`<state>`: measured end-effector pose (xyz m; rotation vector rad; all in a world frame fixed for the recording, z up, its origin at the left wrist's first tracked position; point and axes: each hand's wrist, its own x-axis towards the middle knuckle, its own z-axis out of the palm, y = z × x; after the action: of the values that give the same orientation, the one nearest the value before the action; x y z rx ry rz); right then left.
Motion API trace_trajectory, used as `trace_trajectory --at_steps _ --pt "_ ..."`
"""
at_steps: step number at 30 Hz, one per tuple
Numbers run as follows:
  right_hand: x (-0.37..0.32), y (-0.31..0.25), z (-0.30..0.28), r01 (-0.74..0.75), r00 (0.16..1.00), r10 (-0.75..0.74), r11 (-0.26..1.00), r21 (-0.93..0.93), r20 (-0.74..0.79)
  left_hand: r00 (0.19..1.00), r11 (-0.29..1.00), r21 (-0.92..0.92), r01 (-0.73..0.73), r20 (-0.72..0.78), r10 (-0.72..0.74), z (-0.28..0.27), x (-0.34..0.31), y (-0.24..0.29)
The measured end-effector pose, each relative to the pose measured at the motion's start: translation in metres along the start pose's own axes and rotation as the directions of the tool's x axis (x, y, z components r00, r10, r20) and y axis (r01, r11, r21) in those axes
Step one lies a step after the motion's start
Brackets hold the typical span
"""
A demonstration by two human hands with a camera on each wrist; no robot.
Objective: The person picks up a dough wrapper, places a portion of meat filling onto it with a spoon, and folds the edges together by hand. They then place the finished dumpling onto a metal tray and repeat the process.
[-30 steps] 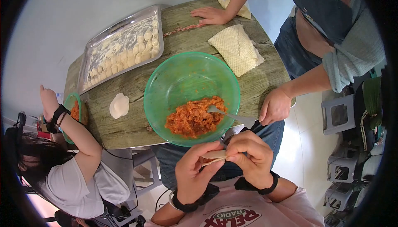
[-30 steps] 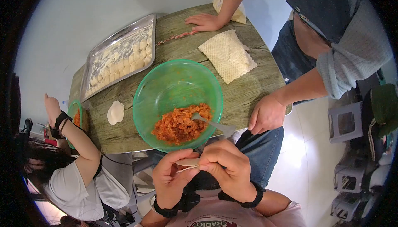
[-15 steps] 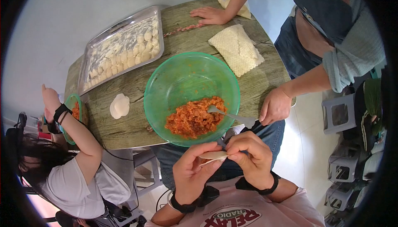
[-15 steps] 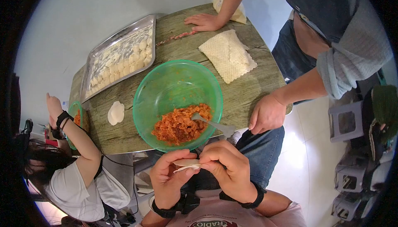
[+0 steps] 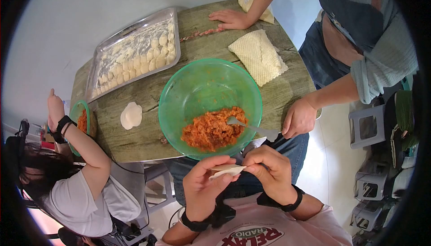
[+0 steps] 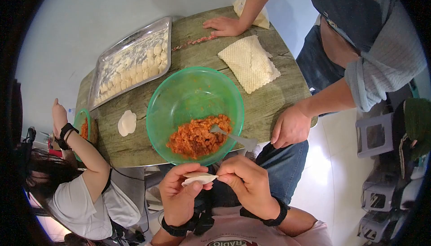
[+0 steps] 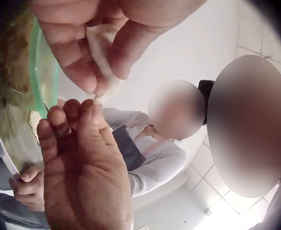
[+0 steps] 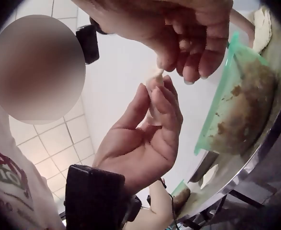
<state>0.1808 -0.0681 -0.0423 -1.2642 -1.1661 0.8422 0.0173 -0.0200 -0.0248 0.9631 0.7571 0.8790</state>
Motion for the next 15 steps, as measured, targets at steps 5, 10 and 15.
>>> trace_trajectory --at_steps 5,10,15 --pt "0.002 -0.001 0.007 -0.024 0.999 0.019 0.99 0.141 0.04 0.998 0.997 0.04 0.067 0.002 -0.067 -0.004 0.002 0.008" --pt "-0.001 0.005 0.012 -0.254 0.959 0.163 0.861 0.442 0.232 0.956 0.741 0.604 -0.294 0.184 0.23 -0.004 0.006 0.017" --pt "-0.004 0.009 0.012 -0.292 0.952 0.186 0.787 0.544 0.242 0.976 0.864 0.455 -0.215 0.137 0.17 -0.004 0.003 0.021"
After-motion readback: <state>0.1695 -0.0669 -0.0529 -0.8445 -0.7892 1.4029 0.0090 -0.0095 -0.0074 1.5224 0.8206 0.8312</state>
